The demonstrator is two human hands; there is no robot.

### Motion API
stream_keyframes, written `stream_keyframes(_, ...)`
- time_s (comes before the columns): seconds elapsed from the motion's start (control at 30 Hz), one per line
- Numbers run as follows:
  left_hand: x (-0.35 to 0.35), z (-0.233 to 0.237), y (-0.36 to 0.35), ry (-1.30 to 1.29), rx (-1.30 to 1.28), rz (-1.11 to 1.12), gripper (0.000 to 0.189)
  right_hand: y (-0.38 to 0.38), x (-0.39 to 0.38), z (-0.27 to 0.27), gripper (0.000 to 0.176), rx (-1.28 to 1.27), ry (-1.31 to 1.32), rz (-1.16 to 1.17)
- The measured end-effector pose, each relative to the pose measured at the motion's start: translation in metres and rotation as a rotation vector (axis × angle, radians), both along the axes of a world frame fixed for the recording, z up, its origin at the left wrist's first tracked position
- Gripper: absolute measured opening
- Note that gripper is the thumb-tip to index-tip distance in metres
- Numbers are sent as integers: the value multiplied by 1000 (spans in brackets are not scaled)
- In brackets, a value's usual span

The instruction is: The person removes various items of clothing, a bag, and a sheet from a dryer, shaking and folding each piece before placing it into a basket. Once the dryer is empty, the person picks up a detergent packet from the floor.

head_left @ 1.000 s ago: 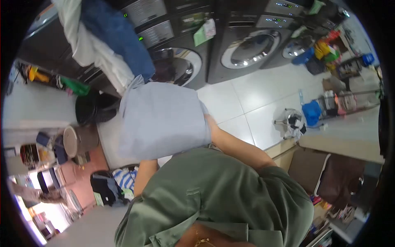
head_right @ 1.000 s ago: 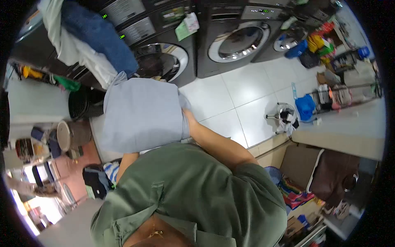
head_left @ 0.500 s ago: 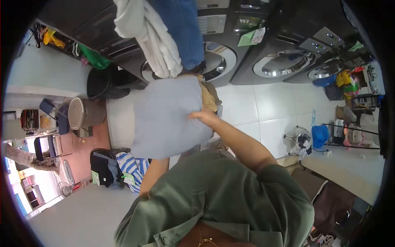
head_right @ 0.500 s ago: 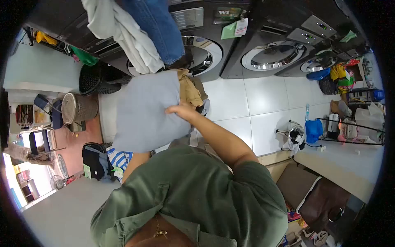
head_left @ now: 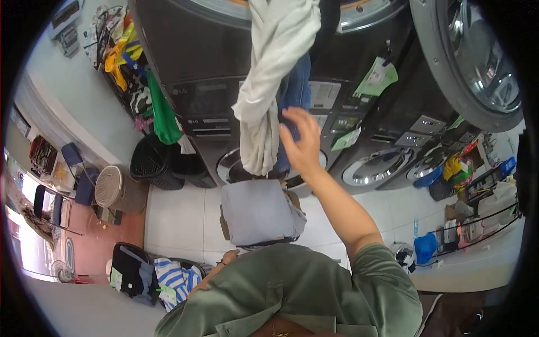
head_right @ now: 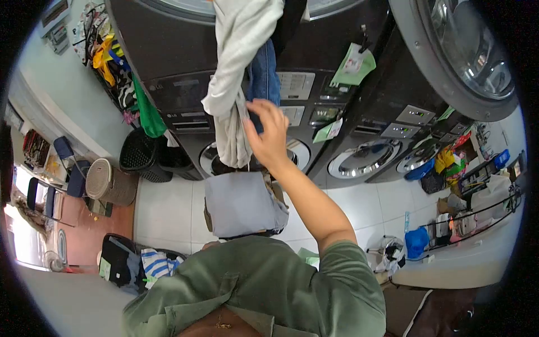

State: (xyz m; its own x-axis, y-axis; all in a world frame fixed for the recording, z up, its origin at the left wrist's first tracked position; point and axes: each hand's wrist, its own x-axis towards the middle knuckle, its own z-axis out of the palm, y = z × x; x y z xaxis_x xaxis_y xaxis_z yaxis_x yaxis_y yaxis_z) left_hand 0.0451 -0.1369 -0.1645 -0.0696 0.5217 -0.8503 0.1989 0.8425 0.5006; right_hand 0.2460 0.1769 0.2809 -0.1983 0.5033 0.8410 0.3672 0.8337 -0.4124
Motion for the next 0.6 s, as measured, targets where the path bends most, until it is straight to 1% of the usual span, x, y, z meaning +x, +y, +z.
stream_keyframes(0.07,-2,-1,32,-6,199,10,42,8,-24,51,43,-207,237,165)
stream_keyframes(0.1,0,4,52,1,303,34,41,19,-44,64,50,-284,405,232)
stream_keyframes(0.13,6,18,71,63,390,86,41,28,-63,77,57,-365,570,300)
stream_keyframes(0.17,16,37,86,123,476,139,41,33,-74,94,69,-469,548,197)
stream_keyframes(0.2,26,67,98,182,559,193,40,47,-90,94,57,-460,656,289)
stream_keyframes(0.27,35,147,123,33,584,250,41,58,-102,86,36,-700,830,563)
stream_keyframes(0.3,35,181,133,-41,594,275,42,42,-95,89,26,-766,742,621)
stream_keyframes(0.33,32,202,140,-156,686,405,47,13,-83,88,18,-829,652,676)
stream_keyframes(0.4,33,247,152,-363,818,639,60,-39,-63,67,11,-973,580,691)
stream_keyframes(0.43,36,269,157,-452,852,743,67,-77,-54,57,15,-1053,560,551)
stream_keyframes(0.47,37,280,163,-564,997,659,73,-86,-47,8,21,-786,277,494)
stream_keyframes(0.5,38,290,169,-675,1138,569,78,-108,-27,-22,29,-631,43,618)
stream_keyframes(0.53,40,299,172,-864,1104,549,83,-134,-3,-22,31,-605,-187,696)
stream_keyframes(0.57,43,309,176,-1046,1049,529,89,-143,19,-36,30,-621,-419,727)
stream_keyframes(0.6,46,317,181,-1289,806,580,94,-147,40,-42,30,-689,-395,664)
